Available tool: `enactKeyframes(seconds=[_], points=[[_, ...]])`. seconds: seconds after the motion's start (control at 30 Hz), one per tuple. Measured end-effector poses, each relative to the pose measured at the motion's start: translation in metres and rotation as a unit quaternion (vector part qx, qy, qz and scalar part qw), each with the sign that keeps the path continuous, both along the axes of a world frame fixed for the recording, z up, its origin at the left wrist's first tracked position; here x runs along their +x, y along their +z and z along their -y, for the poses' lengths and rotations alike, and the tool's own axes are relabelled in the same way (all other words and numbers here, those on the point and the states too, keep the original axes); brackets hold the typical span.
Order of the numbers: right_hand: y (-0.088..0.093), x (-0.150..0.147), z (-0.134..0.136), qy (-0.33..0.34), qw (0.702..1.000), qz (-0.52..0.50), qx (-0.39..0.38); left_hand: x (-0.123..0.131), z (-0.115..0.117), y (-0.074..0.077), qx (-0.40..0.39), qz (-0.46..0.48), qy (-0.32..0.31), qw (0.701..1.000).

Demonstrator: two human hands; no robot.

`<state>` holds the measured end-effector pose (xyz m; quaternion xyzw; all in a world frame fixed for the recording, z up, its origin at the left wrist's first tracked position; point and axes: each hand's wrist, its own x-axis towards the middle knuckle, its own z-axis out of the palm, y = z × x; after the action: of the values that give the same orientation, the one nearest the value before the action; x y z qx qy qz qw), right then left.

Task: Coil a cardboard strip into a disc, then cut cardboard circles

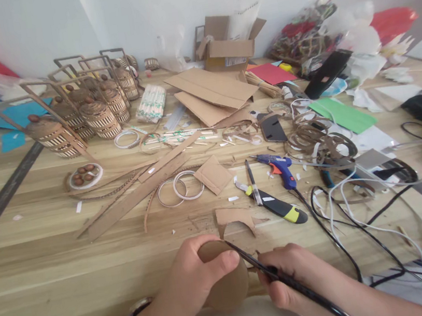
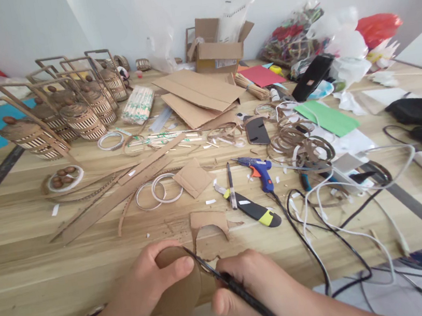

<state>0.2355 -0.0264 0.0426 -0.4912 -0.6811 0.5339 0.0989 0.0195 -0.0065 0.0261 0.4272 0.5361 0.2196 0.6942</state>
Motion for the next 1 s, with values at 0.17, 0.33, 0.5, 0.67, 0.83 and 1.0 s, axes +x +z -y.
enactKeyframes(seconds=[0.17,0.33,0.5,0.67,0.83,1.0], points=[[0.001,0.001,-0.003,0.015,1.0,-0.002,-0.002,0.001,0.001,0.0,-0.003,0.045,-0.024,0.999],[0.003,-0.002,-0.003,0.012,1.0,0.002,-0.004,0.002,0.0,0.0,-0.002,0.049,-0.027,0.998],[0.005,-0.004,-0.001,0.004,1.0,-0.006,0.006,0.002,0.0,0.003,-0.001,0.031,-0.03,0.999],[0.007,-0.001,-0.002,0.021,1.0,0.02,0.011,0.001,0.002,0.001,-0.002,0.02,-0.03,0.999],[-0.012,0.003,0.003,0.012,0.997,0.043,0.056,0.001,0.0,-0.002,-0.029,0.071,-0.018,0.997],[-0.03,0.003,0.008,-0.015,0.966,0.151,0.207,0.004,0.001,-0.008,-0.064,0.111,0.068,0.99]])
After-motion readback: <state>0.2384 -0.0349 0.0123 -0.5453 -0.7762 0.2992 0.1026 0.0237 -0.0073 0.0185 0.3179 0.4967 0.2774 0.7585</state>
